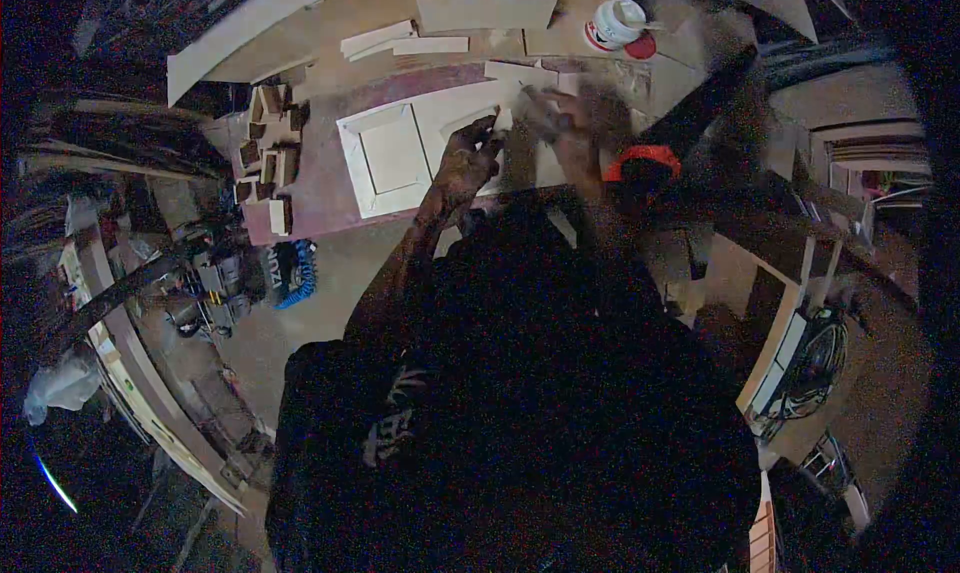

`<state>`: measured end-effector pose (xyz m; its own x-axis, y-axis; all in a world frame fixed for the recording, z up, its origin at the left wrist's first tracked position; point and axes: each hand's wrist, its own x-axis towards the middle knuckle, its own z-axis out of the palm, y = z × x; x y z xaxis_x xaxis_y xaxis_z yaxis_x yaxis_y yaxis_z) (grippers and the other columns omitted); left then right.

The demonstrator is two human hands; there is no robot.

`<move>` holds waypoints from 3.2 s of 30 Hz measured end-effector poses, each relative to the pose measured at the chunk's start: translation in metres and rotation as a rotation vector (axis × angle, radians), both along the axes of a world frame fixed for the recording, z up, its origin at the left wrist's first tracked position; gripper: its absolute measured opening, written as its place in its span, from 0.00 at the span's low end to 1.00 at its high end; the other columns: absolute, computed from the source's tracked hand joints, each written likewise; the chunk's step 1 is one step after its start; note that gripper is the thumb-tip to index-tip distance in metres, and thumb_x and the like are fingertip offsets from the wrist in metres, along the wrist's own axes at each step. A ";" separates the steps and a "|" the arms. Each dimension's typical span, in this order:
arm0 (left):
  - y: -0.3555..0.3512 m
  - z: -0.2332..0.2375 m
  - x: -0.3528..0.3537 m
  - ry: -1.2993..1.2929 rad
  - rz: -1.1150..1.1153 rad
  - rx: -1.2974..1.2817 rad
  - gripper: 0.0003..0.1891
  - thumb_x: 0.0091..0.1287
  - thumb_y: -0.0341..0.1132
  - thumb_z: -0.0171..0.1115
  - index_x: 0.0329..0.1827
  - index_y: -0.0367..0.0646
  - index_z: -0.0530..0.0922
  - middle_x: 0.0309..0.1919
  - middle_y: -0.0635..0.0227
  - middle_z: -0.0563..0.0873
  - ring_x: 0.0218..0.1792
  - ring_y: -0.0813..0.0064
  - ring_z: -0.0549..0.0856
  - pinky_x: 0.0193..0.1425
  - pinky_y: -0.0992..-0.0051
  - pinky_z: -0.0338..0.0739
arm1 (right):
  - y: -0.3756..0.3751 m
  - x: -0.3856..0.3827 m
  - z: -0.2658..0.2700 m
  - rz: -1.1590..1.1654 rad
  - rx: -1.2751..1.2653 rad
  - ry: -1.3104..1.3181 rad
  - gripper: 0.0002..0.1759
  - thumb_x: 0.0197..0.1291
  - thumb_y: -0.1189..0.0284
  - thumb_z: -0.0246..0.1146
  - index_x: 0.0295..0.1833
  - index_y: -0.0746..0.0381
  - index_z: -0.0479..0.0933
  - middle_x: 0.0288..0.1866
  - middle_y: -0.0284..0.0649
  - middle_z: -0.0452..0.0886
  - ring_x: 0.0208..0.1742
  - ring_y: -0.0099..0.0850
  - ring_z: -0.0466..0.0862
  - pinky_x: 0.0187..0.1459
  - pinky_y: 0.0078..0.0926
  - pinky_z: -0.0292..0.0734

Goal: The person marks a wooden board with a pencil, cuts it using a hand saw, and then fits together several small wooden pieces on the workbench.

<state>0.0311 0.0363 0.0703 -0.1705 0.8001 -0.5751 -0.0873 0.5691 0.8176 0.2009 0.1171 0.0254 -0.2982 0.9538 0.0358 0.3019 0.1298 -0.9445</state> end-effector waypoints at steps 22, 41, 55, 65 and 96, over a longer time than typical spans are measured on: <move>0.001 -0.003 -0.001 0.257 0.062 0.322 0.14 0.71 0.38 0.61 0.49 0.35 0.82 0.22 0.62 0.85 0.19 0.73 0.85 0.25 0.69 0.81 | -0.034 -0.048 0.015 0.108 0.246 -0.116 0.22 0.76 0.63 0.50 0.71 0.58 0.69 0.58 0.40 0.77 0.54 0.33 0.76 0.55 0.33 0.71; 0.008 0.005 -0.004 0.370 -0.006 0.572 0.18 0.73 0.37 0.60 0.56 0.30 0.80 0.17 0.69 0.80 0.17 0.78 0.81 0.22 0.76 0.77 | -0.013 -0.046 0.032 0.169 0.529 -0.053 0.25 0.65 0.81 0.56 0.68 0.56 0.74 0.51 0.43 0.83 0.48 0.36 0.82 0.51 0.32 0.77; -0.006 0.002 0.006 0.123 0.214 0.324 0.15 0.72 0.34 0.58 0.55 0.33 0.82 0.22 0.68 0.81 0.17 0.80 0.77 0.19 0.76 0.75 | -0.033 -0.054 0.030 0.092 0.310 -0.037 0.13 0.67 0.74 0.58 0.55 0.63 0.80 0.33 0.40 0.81 0.35 0.33 0.78 0.39 0.35 0.75; -0.008 -0.022 -0.013 0.727 0.004 0.549 0.17 0.67 0.32 0.62 0.57 0.36 0.82 0.32 0.56 0.90 0.18 0.68 0.85 0.25 0.70 0.80 | -0.024 -0.070 0.015 0.096 0.064 0.006 0.14 0.68 0.71 0.58 0.56 0.60 0.80 0.36 0.41 0.83 0.36 0.32 0.80 0.41 0.30 0.75; 0.000 -0.002 -0.021 -0.350 0.311 0.157 0.16 0.76 0.46 0.55 0.54 0.44 0.68 0.19 0.67 0.75 0.13 0.79 0.67 0.14 0.76 0.61 | -0.018 -0.062 0.025 0.213 0.179 -0.087 0.21 0.73 0.68 0.51 0.66 0.63 0.73 0.48 0.46 0.81 0.49 0.37 0.79 0.52 0.31 0.74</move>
<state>0.0097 0.0365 0.0681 -0.2331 0.8235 -0.5172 -0.5179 0.3451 0.7828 0.1387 0.0989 0.0506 -0.5002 0.8504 0.1631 0.3291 0.3609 -0.8726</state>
